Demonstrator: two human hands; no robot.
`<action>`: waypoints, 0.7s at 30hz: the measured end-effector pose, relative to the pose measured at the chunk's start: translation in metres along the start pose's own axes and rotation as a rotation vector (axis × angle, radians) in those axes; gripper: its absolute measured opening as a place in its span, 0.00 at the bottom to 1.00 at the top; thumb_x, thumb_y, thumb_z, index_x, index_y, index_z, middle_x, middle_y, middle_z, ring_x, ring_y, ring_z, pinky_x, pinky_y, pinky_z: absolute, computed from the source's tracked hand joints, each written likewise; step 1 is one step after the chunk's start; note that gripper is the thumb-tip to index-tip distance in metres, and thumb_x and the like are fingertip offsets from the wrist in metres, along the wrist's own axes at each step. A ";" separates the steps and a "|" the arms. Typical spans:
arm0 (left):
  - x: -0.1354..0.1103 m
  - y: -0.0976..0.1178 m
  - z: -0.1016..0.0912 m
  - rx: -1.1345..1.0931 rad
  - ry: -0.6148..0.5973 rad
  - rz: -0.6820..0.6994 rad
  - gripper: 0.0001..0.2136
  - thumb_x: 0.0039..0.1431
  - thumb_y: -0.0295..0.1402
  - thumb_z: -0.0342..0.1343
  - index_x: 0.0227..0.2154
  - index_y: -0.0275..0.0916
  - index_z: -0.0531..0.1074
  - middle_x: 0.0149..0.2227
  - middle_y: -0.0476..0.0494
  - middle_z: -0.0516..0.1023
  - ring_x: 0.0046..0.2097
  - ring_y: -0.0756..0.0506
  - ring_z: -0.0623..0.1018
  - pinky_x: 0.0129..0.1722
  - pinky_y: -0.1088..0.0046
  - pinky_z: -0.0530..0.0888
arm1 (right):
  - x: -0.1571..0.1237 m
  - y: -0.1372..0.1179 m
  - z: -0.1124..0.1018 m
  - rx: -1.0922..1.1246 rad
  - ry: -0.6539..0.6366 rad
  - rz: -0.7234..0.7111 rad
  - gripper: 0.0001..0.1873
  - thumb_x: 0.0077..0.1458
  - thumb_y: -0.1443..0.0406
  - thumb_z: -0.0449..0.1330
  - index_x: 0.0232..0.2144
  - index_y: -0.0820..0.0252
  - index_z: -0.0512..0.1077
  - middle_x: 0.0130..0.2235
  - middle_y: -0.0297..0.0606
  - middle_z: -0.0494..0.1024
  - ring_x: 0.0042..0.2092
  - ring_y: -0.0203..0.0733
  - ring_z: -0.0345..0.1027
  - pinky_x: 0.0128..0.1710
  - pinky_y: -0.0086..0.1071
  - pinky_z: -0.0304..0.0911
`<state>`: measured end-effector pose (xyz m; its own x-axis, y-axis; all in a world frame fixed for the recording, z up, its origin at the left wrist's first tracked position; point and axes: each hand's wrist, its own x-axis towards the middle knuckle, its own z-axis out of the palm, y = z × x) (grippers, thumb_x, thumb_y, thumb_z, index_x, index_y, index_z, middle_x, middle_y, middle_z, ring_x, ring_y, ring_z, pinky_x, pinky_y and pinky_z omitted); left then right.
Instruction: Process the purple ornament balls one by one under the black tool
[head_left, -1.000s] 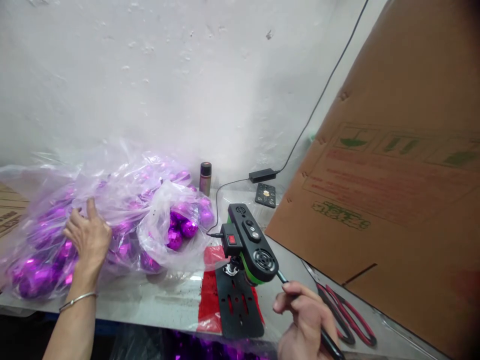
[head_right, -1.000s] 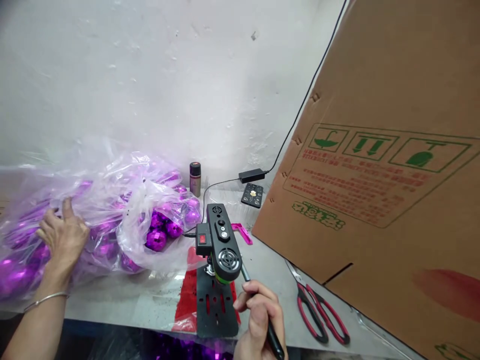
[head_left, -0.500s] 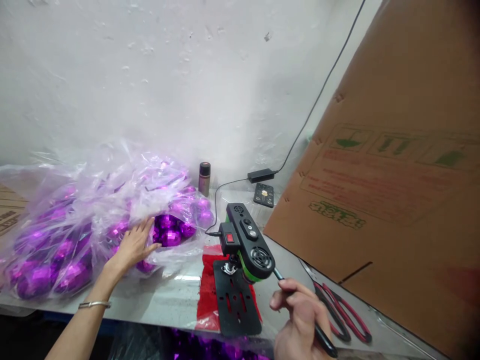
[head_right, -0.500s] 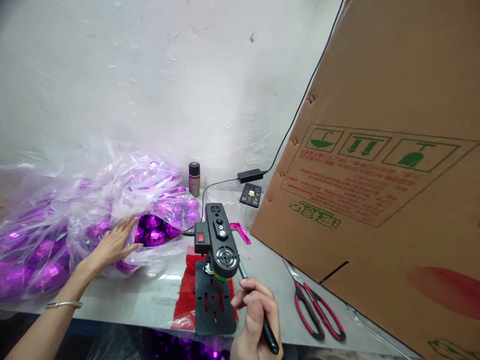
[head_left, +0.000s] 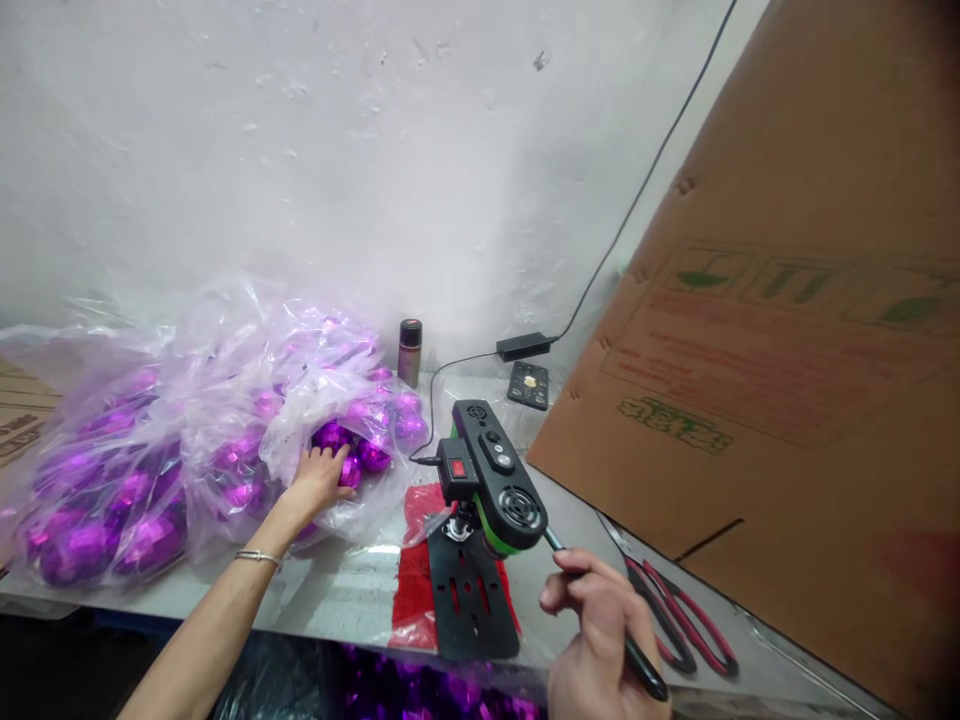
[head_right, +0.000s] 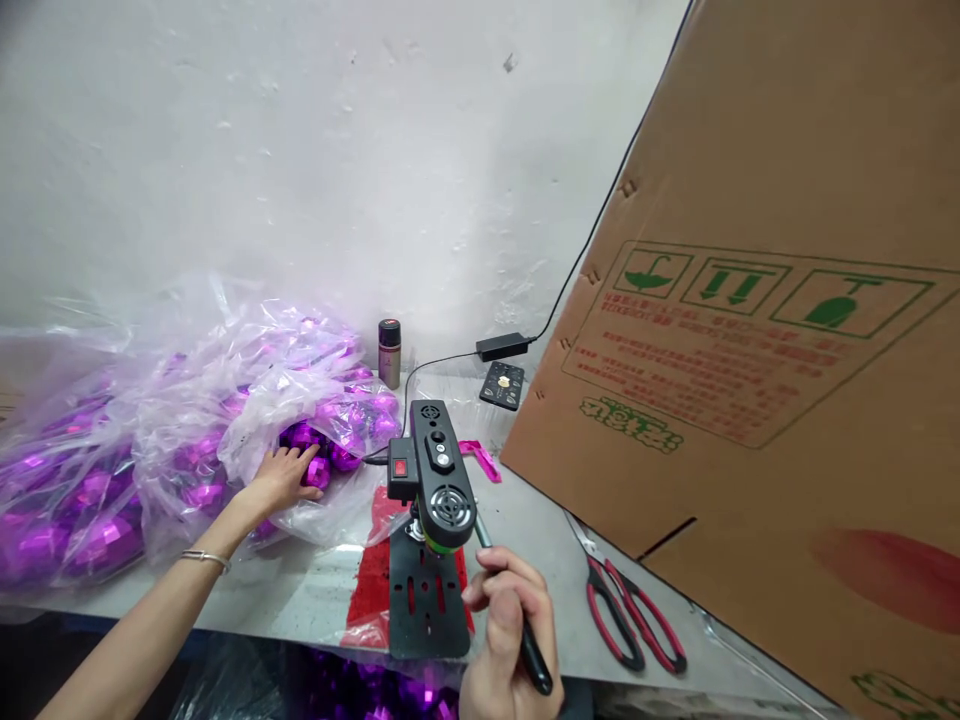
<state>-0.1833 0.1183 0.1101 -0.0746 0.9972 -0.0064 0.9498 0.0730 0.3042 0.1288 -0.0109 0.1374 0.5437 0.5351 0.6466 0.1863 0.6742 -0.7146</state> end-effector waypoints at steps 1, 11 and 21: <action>0.002 0.000 0.000 -0.055 0.001 -0.018 0.37 0.42 0.31 0.76 0.59 0.35 0.76 0.53 0.22 0.84 0.59 0.18 0.80 0.62 0.37 0.70 | 0.000 0.001 -0.003 -0.015 -0.011 -0.003 0.16 0.71 0.59 0.63 0.30 0.59 0.74 0.35 0.37 0.81 0.26 0.34 0.70 0.28 0.31 0.65; -0.064 0.022 -0.018 -1.333 0.050 -0.129 0.32 0.63 0.52 0.60 0.66 0.42 0.67 0.59 0.36 0.81 0.54 0.36 0.85 0.48 0.60 0.84 | 0.007 -0.010 0.002 -0.052 -0.048 -0.056 0.18 0.73 0.61 0.60 0.28 0.56 0.74 0.27 0.34 0.76 0.38 0.41 0.77 0.32 0.29 0.65; -0.134 0.089 0.041 -2.165 -0.347 -0.698 0.23 0.72 0.45 0.59 0.59 0.32 0.71 0.45 0.31 0.87 0.39 0.40 0.88 0.33 0.67 0.85 | 0.006 -0.013 -0.001 -0.086 -0.080 -0.012 0.18 0.74 0.59 0.59 0.29 0.56 0.73 0.27 0.33 0.76 0.36 0.42 0.75 0.33 0.33 0.64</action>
<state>-0.0760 -0.0079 0.0991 0.1284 0.8170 -0.5622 -0.8221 0.4047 0.4004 0.1306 -0.0173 0.1504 0.4743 0.5684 0.6723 0.2643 0.6365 -0.7246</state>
